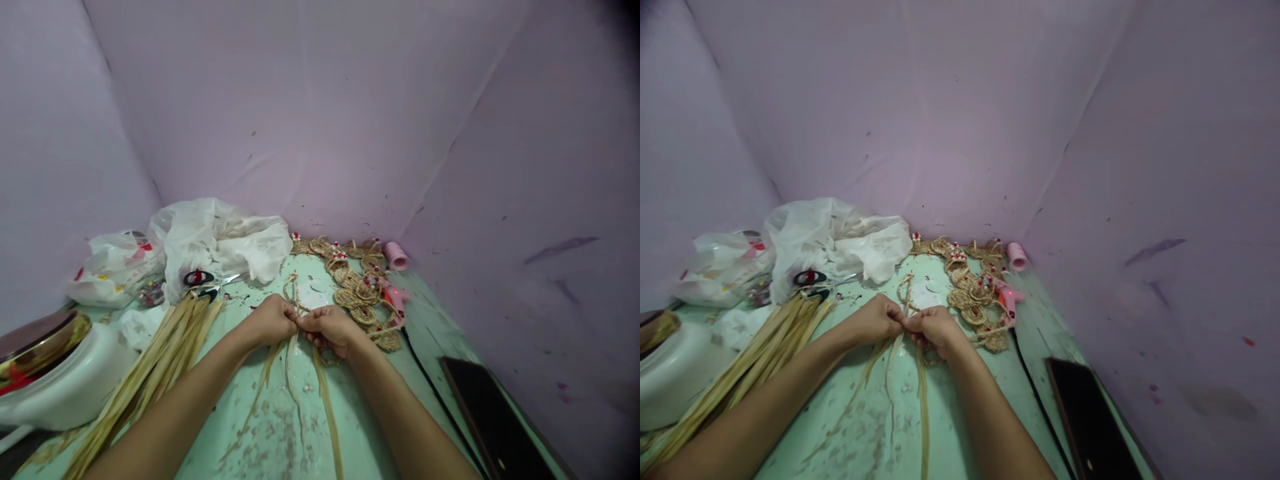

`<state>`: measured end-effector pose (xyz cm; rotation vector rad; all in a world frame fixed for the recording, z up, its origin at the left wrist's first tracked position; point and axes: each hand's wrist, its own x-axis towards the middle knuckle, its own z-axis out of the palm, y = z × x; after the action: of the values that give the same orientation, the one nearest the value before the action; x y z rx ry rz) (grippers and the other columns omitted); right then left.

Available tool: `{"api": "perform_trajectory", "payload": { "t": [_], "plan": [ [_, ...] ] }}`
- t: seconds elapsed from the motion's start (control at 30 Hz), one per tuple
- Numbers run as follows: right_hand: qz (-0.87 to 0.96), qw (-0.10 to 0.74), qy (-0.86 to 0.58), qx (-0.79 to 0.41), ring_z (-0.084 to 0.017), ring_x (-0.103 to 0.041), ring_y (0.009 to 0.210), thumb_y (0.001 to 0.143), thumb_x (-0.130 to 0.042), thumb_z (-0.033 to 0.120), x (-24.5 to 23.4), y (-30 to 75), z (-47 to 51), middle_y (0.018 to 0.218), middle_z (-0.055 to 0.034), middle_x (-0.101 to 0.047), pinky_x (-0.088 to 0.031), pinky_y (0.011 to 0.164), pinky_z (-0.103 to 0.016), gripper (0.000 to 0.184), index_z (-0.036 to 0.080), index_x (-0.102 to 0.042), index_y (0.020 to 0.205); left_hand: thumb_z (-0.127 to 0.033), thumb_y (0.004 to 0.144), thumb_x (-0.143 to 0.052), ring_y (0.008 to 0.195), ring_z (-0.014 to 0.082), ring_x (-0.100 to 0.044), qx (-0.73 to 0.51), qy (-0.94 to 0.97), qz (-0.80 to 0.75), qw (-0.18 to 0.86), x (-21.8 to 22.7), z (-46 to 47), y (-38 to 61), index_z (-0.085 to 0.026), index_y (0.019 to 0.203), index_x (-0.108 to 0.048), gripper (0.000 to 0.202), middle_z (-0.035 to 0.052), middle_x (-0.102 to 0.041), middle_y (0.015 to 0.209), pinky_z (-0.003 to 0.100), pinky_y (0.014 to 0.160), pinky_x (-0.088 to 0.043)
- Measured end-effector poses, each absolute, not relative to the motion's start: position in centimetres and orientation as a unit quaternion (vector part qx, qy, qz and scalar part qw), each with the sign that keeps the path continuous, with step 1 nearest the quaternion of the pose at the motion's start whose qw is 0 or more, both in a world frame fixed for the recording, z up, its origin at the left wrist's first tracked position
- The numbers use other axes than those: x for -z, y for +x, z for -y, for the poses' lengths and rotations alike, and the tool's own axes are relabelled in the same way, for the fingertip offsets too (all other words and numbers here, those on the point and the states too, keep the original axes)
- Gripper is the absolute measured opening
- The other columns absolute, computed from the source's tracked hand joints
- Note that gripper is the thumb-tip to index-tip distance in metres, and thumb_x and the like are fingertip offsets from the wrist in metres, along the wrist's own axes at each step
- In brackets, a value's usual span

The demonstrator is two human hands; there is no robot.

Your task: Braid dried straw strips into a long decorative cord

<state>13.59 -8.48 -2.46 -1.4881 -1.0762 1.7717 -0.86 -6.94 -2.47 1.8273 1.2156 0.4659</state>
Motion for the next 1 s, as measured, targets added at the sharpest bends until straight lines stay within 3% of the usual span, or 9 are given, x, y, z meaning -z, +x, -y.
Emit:
{"api": "perform_trajectory", "payload": {
  "t": [0.27, 0.43, 0.67, 0.77, 0.83, 0.9, 1.0],
  "plan": [
    [0.402, 0.324, -0.586, -0.624, -0.002, -0.034, 0.028, 0.059, -0.057, 0.009, 2.7, 13.1, 8.7, 0.035, 0.0051, -0.045, -0.024, 0.028, -0.013, 0.015, 0.012, -0.049, 0.048, -0.017, 0.053, -0.046, 0.044, 0.0072, -0.033, -0.14, 0.756, -0.497, 0.403, 0.7, 7.4, -1.3, -0.012, 0.046, -0.055, 0.012, -0.0042, -0.038, 0.041, 0.019, 0.043, -0.023],
    [0.386, 0.311, -0.574, -0.652, -0.002, -0.033, 0.028, 0.062, -0.054, 0.01, 2.6, 13.2, 8.5, 0.036, 0.0036, -0.046, -0.022, 0.027, -0.013, 0.016, 0.013, -0.047, 0.048, -0.02, 0.055, -0.05, 0.041, 0.0083, -0.034, -0.1, 0.727, -0.55, 0.399, -1.1, 8.3, -0.9, -0.014, 0.043, -0.051, 0.013, -0.0033, -0.038, 0.039, 0.02, 0.043, -0.022],
    [0.351, 0.295, -0.578, -0.675, -0.002, -0.032, 0.026, 0.057, -0.047, 0.0, 2.5, 13.3, 8.3, 0.031, 0.005, -0.041, -0.023, 0.028, -0.012, 0.015, 0.012, -0.048, 0.046, -0.016, 0.055, -0.053, 0.046, 0.0102, -0.038, -0.147, 0.75, -0.59, 0.259, -0.5, 11.2, 2.5, -0.015, 0.051, -0.056, 0.006, 0.0005, -0.045, 0.046, 0.022, 0.047, -0.02],
    [0.348, 0.298, -0.536, -0.709, -0.001, -0.032, 0.027, 0.061, -0.049, 0.002, 2.5, 13.8, 8.2, 0.033, 0.0043, -0.042, -0.023, 0.029, -0.011, 0.016, 0.01, -0.05, 0.047, -0.022, 0.06, -0.052, 0.04, 0.0096, -0.038, -0.161, 0.714, -0.6, 0.323, -1.6, 10.2, 1.5, -0.014, 0.046, -0.053, 0.017, -0.0009, -0.04, 0.04, 0.022, 0.044, -0.022],
    [0.348, 0.305, -0.51, -0.725, -0.001, -0.032, 0.028, 0.064, -0.051, 0.005, 2.5, 14.1, 8.2, 0.034, 0.0038, -0.044, -0.023, 0.03, -0.01, 0.016, 0.009, -0.052, 0.049, -0.024, 0.066, -0.047, 0.036, 0.0089, -0.038, -0.233, 0.625, -0.639, 0.383, -2.1, 9.1, 0.6, -0.013, 0.057, -0.056, 0.017, -0.0015, -0.044, 0.042, 0.022, 0.041, -0.024],
    [0.353, 0.308, -0.495, -0.732, -0.001, -0.033, 0.03, 0.066, -0.052, 0.007, 2.5, 14.3, 8.3, 0.037, 0.0029, -0.047, -0.023, 0.03, -0.01, 0.016, 0.009, -0.054, 0.051, -0.022, 0.067, -0.047, 0.034, 0.0082, -0.039, -0.243, 0.539, -0.629, 0.504, -1.9, 8.5, 0.3, -0.012, 0.065, -0.056, 0.014, -0.002, -0.046, 0.043, 0.02, 0.037, -0.024],
    [0.364, 0.306, -0.497, -0.726, -0.001, -0.036, 0.032, 0.064, -0.055, 0.007, 2.6, 14.5, 8.3, 0.041, 0.0017, -0.052, -0.026, 0.033, -0.011, 0.012, 0.009, -0.054, 0.053, -0.017, 0.065, -0.049, 0.036, 0.0074, -0.044, -0.203, 0.46, -0.555, 0.663, -0.6, 8.3, 0.6, -0.01, 0.062, -0.054, 0.009, -0.0005, -0.048, 0.044, 0.017, 0.034, -0.027]
  ]
}}
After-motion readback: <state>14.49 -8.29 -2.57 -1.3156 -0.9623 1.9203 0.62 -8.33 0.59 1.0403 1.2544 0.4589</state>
